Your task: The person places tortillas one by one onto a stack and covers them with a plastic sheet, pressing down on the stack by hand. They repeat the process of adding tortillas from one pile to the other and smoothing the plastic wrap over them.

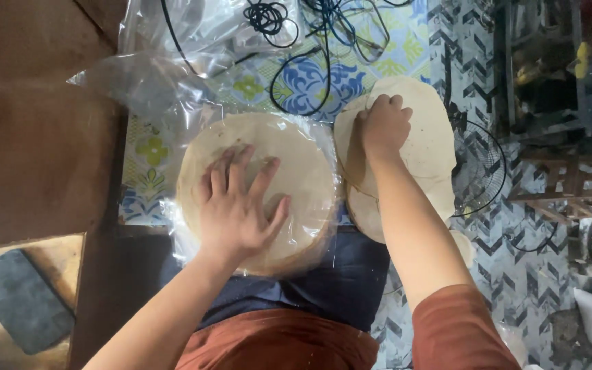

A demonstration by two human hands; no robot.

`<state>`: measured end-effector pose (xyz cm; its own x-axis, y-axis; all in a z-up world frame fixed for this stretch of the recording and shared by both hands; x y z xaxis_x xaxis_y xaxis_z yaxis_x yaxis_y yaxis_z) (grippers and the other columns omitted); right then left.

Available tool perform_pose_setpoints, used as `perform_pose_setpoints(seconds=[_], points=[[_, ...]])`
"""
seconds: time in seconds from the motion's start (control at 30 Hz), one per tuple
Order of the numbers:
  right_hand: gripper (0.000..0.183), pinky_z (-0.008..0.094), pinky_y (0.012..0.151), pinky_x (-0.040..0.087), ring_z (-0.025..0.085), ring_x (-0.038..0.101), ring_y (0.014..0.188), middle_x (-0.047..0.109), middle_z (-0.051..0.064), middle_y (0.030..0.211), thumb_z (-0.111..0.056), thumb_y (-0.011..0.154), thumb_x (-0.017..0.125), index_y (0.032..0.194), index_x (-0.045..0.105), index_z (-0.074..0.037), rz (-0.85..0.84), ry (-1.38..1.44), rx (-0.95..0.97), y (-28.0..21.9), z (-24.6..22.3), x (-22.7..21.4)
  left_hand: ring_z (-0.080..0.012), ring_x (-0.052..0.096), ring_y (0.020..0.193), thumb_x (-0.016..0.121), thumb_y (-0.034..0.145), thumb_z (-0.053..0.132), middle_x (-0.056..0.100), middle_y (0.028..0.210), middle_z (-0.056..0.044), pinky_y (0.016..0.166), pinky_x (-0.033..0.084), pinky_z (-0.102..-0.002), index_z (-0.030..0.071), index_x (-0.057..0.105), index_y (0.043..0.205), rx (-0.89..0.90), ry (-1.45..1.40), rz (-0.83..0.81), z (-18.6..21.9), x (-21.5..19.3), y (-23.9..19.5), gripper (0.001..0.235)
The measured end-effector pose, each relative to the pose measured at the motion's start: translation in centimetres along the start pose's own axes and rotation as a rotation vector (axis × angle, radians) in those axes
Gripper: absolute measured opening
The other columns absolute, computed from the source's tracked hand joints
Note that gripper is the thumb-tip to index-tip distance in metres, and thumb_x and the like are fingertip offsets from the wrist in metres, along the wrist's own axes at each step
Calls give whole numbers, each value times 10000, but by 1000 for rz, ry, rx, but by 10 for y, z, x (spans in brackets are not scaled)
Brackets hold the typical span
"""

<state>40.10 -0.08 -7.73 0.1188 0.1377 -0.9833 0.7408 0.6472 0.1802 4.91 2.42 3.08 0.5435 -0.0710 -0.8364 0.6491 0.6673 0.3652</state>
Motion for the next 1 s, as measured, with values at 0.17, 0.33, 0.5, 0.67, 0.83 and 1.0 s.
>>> perform_pose_setpoints(seconds=[0.17, 0.33, 0.5, 0.67, 0.83, 1.0], points=[[374, 529, 770, 554, 407, 591, 1091, 607, 158, 1195, -311, 918, 673, 1153, 604, -29, -66, -93, 95, 8, 8, 19, -388, 409, 1399, 657, 891, 490, 497, 1477, -158, 1124, 304, -566, 190, 648, 1375, -10, -7, -16, -1, 2, 0, 569], [407, 587, 892, 504, 414, 658, 1091, 689, 162, 1178, -353, 1039, 564, 1280, 535, -27, -70, 72, 317, 23, 34, 34, -394, 407, 1386, 647, 874, 497, 495, 1470, -151, 1111, 296, -574, 201, 639, 1370, -10, 32, -26, 1, 3, 1, 577], [619, 593, 903, 449, 423, 632, 1087, 687, 206, 1112, -502, 988, 578, 1330, 445, -4, -141, 115, 353, 11, 8, -8, -403, 406, 1387, 632, 894, 500, 483, 1489, -166, 1123, 290, -578, 195, 624, 1393, 2, 43, -40, 0, 6, 0, 586], [326, 526, 790, 542, 410, 678, 996, 701, 180, 1097, -290, 964, 591, 1168, 596, -35, 25, 64, 161, 38, 65, 71, -408, 403, 1375, 626, 897, 500, 487, 1490, -161, 1109, 294, -580, 201, 630, 1395, -19, 4, -48, -1, 6, -2, 580], [341, 505, 890, 563, 369, 698, 1047, 718, 190, 1132, -233, 1014, 565, 1263, 596, -2, 18, 743, 281, 55, 178, 91, -398, 394, 1393, 626, 891, 502, 485, 1486, -153, 1111, 289, -585, 202, 636, 1383, -14, -1, -32, -3, 7, -4, 577], [413, 527, 1132, 513, 317, 649, 1319, 671, 147, 1414, -142, 1020, 477, 1398, 615, -47, -368, 2021, 515, 19, 243, 2, -404, 383, 1402, 618, 888, 516, 479, 1489, -160, 1118, 281, -588, 204, 628, 1384, -19, 3, -25, -7, 11, -2, 586]])
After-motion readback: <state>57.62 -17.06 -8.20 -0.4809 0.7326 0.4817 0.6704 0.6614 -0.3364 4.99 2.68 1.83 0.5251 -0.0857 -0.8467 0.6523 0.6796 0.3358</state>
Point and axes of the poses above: each hand's wrist, its own y-axis towards the middle knuckle, its own x-axis out of the palm, z = x × y, the point moved 6 cm from there along y, towards the middle knuckle
